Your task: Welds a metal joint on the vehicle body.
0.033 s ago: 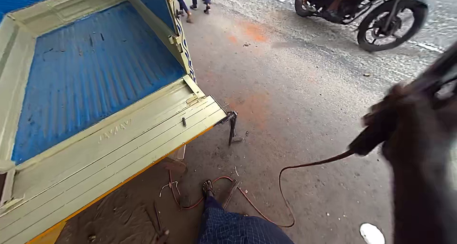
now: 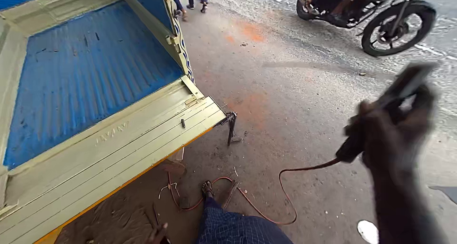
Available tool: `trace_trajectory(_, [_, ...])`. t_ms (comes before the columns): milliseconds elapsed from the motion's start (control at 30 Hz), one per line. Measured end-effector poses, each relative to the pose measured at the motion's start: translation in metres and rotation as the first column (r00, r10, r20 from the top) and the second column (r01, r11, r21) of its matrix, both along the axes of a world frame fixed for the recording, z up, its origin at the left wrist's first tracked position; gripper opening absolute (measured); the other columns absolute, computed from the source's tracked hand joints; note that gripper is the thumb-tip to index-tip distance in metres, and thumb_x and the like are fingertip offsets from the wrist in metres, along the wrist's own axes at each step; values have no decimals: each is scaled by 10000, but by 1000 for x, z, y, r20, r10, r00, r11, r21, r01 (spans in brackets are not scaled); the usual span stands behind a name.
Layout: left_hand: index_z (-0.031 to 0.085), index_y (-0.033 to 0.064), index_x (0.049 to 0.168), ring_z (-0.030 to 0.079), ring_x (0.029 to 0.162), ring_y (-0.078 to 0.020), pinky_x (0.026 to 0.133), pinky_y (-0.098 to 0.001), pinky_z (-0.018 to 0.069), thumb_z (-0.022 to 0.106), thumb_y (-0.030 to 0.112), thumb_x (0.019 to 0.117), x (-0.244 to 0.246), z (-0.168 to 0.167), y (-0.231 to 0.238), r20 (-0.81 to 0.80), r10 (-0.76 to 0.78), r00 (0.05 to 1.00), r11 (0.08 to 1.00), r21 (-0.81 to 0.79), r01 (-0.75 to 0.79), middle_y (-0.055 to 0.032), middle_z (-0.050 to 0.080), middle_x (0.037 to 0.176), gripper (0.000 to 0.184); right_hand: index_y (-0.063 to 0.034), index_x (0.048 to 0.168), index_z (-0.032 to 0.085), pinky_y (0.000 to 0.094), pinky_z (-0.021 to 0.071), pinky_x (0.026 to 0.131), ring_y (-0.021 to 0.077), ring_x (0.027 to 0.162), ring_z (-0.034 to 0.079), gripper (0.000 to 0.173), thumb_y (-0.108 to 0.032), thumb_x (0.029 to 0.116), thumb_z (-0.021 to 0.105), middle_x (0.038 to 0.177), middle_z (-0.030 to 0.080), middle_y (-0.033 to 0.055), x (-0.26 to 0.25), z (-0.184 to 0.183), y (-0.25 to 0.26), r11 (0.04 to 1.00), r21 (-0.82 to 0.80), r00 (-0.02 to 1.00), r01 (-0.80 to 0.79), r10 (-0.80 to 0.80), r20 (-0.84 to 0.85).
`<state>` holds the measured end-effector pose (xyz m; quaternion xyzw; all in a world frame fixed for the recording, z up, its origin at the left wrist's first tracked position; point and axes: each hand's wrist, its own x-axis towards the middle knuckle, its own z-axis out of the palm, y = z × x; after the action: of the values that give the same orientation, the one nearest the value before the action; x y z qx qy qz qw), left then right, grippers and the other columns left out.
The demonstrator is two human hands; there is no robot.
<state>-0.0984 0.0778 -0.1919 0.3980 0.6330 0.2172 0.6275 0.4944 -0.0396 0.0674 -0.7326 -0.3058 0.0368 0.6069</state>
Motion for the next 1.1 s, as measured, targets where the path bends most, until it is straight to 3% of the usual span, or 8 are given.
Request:
trace_trajectory(133, [585,22,1264,660,702,-181,674,-394,605,436,459,1083,32,21,124,53,-94,994,994,-45,96,-82,660,862,496,-309,1619,192,496,604,534,252,611,667,907,-447,910,741,962,678,108,-59,-66,43,955,-293,999,44,-49,-7])
trace_trajectory(267, [564,22,1289,677,797,-194,762,-395,613,427,349,1101,91,63,204,257,-145,955,987,102,123,-91,667,947,401,-292,1625,204,478,581,527,207,598,652,938,-470,888,756,892,684,65,-72,-96,73,904,-420,993,77,-32,113])
trace_trajectory(400, [557,31,1264,721,896,-260,854,-460,623,412,272,1104,154,99,239,393,-145,908,983,166,85,-128,681,1015,324,-312,1623,236,452,565,517,187,591,635,930,-476,878,767,891,683,42,-62,-102,93,899,-436,989,47,21,150])
trace_trajectory(600, [631,131,1111,727,797,-172,760,-365,645,425,346,1105,254,128,237,515,2,857,980,169,-104,-37,696,905,298,-313,1634,229,453,558,531,179,614,628,931,-466,886,762,919,685,32,-21,-110,109,898,-438,992,-31,81,96])
trace_trajectory(767, [602,86,1188,717,969,-226,887,-421,613,442,216,1105,329,148,212,592,49,805,960,193,-201,-106,694,1089,222,-274,1630,257,472,570,593,190,686,650,925,-495,881,753,948,691,47,41,-131,118,893,-429,977,-133,191,94])
trace_trajectory(833, [589,94,1202,723,960,-245,867,-444,620,431,230,1109,355,161,195,593,111,798,942,192,-274,-114,693,1087,228,-259,1635,251,461,566,577,180,674,645,925,-494,889,745,940,689,45,67,-138,124,880,-430,961,-201,261,85])
trace_trajectory(967, [589,125,1199,741,744,-260,633,-432,652,423,309,1112,387,176,157,518,197,833,902,238,-361,-122,714,974,263,-254,1640,241,493,580,650,207,764,669,924,-496,898,735,1054,699,69,108,-155,142,838,-434,913,-331,401,78])
trace_trajectory(1100, [582,122,1172,611,472,-175,392,-320,550,396,346,1118,405,180,129,370,258,893,870,312,-381,-101,682,819,297,-293,1645,226,508,574,660,238,796,657,924,-541,902,717,1066,661,87,130,-171,165,783,-473,873,-403,484,56])
